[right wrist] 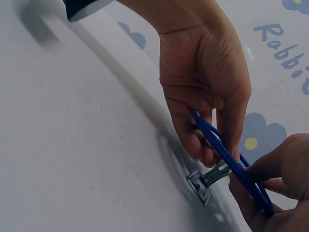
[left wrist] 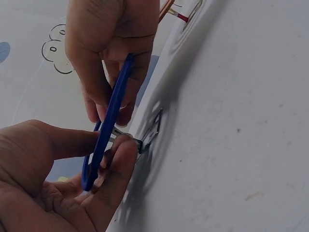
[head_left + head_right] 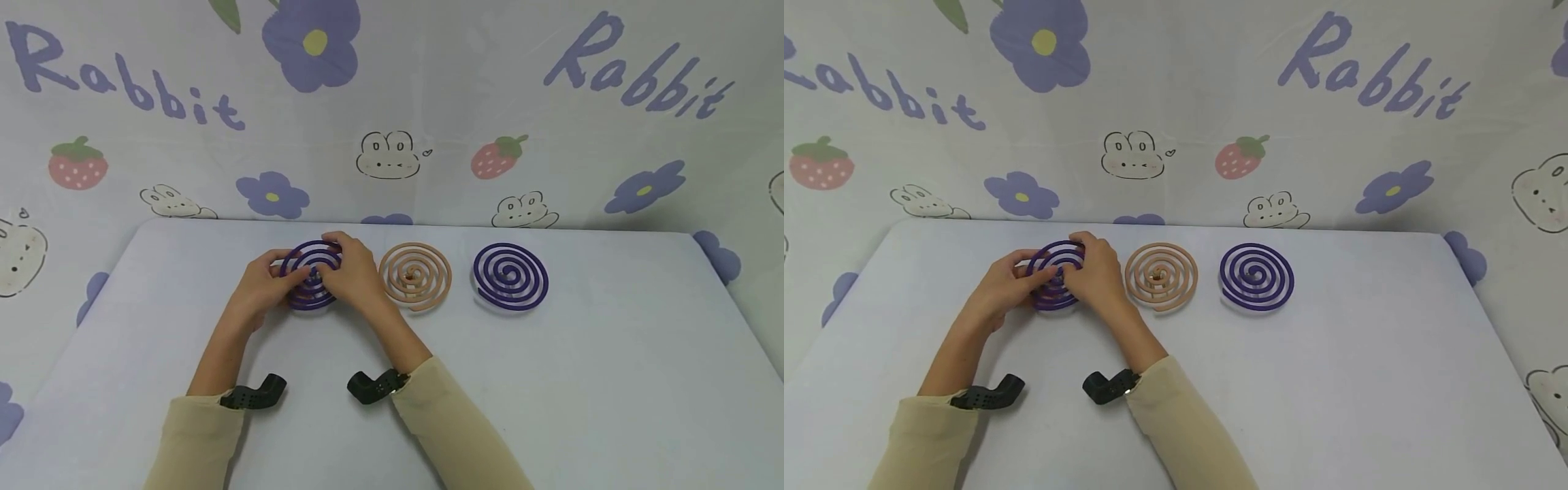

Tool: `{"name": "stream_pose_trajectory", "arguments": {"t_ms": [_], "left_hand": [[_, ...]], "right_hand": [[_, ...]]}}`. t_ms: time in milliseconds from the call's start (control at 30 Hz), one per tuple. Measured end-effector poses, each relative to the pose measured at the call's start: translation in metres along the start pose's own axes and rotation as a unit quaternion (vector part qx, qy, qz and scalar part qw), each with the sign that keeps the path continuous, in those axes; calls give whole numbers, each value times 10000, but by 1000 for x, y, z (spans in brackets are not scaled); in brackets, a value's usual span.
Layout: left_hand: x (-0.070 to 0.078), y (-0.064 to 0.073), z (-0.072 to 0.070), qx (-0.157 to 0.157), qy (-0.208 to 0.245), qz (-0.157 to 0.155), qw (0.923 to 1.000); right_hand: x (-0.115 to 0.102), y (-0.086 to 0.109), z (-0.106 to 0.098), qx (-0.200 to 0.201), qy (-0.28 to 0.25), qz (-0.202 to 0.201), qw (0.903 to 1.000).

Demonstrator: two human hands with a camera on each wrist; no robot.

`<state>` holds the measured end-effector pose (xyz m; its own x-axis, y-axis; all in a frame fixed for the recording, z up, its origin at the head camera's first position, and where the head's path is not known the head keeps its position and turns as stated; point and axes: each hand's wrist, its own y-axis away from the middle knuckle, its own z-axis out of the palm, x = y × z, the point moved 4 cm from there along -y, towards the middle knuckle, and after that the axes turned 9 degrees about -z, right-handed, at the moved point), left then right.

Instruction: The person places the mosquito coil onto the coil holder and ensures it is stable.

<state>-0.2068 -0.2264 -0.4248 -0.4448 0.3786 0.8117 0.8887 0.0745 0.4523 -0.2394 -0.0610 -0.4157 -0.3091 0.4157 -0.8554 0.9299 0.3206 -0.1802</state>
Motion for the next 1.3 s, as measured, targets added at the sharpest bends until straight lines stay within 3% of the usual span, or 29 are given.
{"name": "stream_pose_trajectory", "arguments": {"t_ms": [133,567,933,1300], "left_hand": [[-1,3,-8,-16,-61,88,9999],[-1,3,-21,-91,-107,69,9999],[-1,2,-17,-169,-42,-13,9998],[-3,-3,-14,-126,-349,-35,9993]], "right_hand": [[0,1,9,38,-372,-34,9993],[-5,6,20,444,-694,187,9964],[-1,4,20,592,-722,354,9950],[4,2,20,668,-1344,722,9860]]}}
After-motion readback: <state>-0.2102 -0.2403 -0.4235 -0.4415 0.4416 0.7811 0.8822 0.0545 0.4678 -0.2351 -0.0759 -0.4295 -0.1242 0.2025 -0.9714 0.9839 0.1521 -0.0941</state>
